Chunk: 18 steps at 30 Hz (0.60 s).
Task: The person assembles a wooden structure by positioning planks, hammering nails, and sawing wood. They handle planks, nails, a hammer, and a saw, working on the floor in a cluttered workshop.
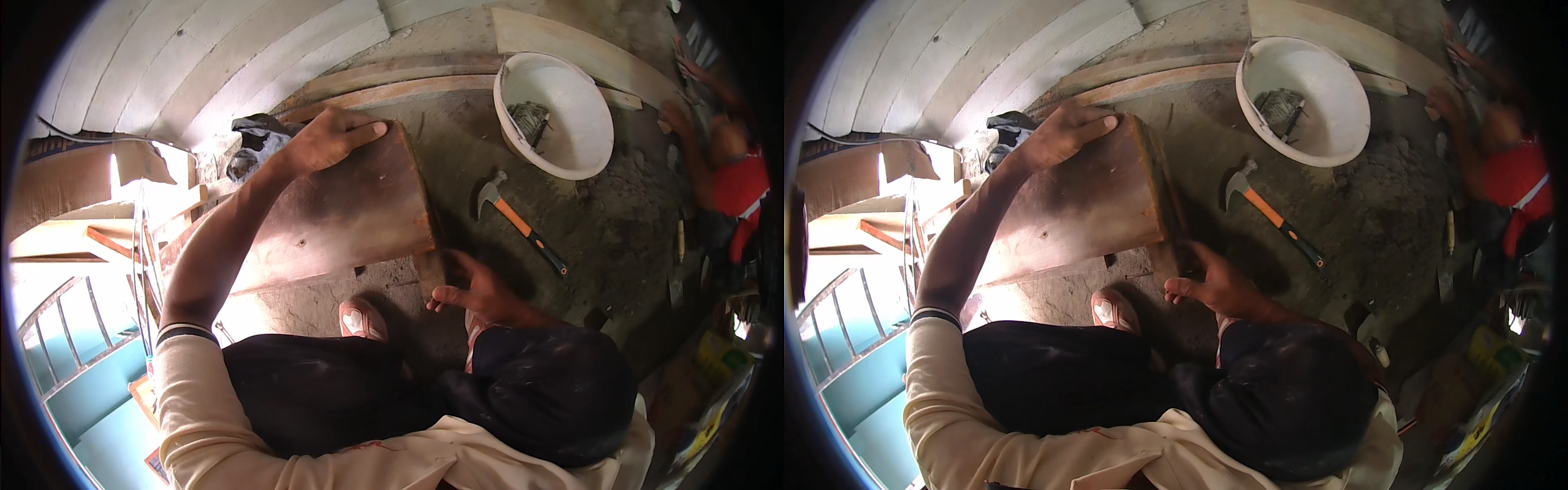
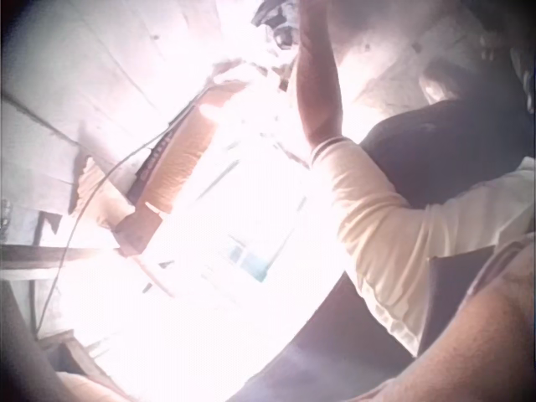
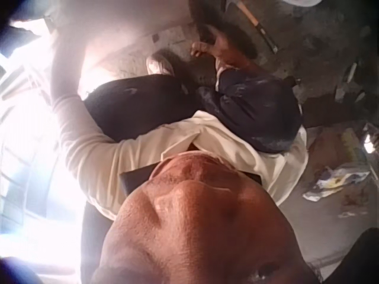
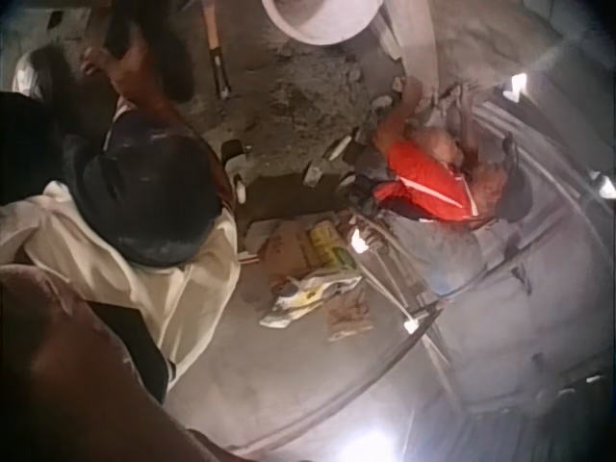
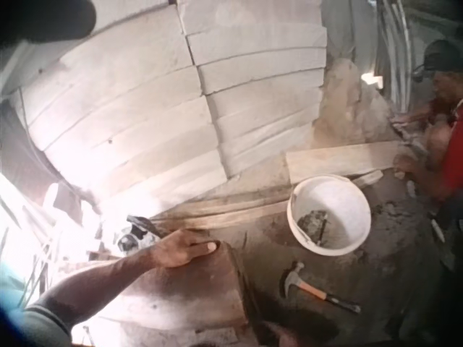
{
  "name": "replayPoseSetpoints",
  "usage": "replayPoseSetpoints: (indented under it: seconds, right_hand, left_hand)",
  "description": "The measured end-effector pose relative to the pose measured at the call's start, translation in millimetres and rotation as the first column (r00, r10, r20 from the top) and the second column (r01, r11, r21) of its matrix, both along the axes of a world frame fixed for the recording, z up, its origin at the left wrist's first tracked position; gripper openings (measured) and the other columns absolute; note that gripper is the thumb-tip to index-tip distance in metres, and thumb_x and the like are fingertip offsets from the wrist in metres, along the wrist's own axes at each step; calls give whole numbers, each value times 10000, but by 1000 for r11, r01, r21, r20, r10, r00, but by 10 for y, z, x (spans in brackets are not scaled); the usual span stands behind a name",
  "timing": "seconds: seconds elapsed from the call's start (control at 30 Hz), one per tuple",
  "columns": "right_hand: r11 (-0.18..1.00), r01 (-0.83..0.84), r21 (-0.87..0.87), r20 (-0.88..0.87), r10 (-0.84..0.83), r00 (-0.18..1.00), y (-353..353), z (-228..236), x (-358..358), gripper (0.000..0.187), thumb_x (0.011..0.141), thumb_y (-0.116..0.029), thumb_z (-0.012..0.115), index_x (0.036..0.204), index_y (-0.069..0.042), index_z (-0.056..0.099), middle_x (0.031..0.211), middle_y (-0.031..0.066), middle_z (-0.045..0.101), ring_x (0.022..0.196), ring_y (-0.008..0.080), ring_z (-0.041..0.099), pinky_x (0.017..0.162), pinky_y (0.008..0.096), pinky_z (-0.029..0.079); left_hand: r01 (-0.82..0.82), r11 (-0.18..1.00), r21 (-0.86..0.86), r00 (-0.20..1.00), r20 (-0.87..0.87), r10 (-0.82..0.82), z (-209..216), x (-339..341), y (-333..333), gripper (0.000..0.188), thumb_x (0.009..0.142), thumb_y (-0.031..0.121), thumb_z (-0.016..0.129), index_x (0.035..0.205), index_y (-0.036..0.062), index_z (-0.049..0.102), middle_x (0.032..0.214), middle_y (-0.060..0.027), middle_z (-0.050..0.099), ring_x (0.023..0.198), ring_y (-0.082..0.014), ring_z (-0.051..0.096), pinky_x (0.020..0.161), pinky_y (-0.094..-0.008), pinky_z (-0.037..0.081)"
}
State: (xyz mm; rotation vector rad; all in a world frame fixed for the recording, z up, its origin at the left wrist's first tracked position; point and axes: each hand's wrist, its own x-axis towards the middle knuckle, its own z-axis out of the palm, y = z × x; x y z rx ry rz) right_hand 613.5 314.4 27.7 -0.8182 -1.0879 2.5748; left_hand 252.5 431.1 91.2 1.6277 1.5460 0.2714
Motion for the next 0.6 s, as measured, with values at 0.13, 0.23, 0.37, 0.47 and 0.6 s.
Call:
replayPoseSetpoints:
  seconds: [0.13,0.23,0.37,0.47,0.6]
  right_hand:
    - [1000,7,-21,26,-6,1000,-21,-24,1,657,1020,-167,775,1531,47,421,1097,115,718,963,178,727,832,336,605]
    - [999,3,33,17,-3,1000,-23,-23,16,666,1016,-177,783,1531,48,425,1097,111,719,948,168,724,831,332,605]
    - [999,7,49,-7,-6,1000,-11,-8,27,677,1011,-201,793,1527,54,436,1087,104,717,916,154,710,822,325,598]
    - [998,2,63,-5,-2,1000,7,1,23,681,1007,-221,800,1520,54,447,1080,99,714,893,148,699,816,322,592]
    - [997,-26,79,10,25,1000,24,-9,15,689,1000,-251,808,1513,47,459,1080,95,713,876,145,694,816,322,589]
  left_hand:
    - [-50,988,148,996,84,37,-45,49,-47,466,1093,437,629,1211,6,759,941,-103,747,909,-139,640,880,-347,520]
    - [-48,991,128,999,24,46,-11,53,-60,469,1093,434,633,1233,4,759,972,-111,761,941,-142,659,903,-343,526]
    - [-56,990,129,997,66,48,49,74,-56,464,1095,420,636,1227,-8,759,950,-105,758,913,-139,659,877,-341,533]
    - [-76,990,117,993,99,65,69,92,-49,458,1095,405,640,1224,-18,759,927,-99,758,881,-135,657,853,-336,538]
    - [-86,993,76,994,78,80,62,88,-40,448,1094,390,647,1223,-23,762,906,-87,753,858,-128,651,839,-324,539]
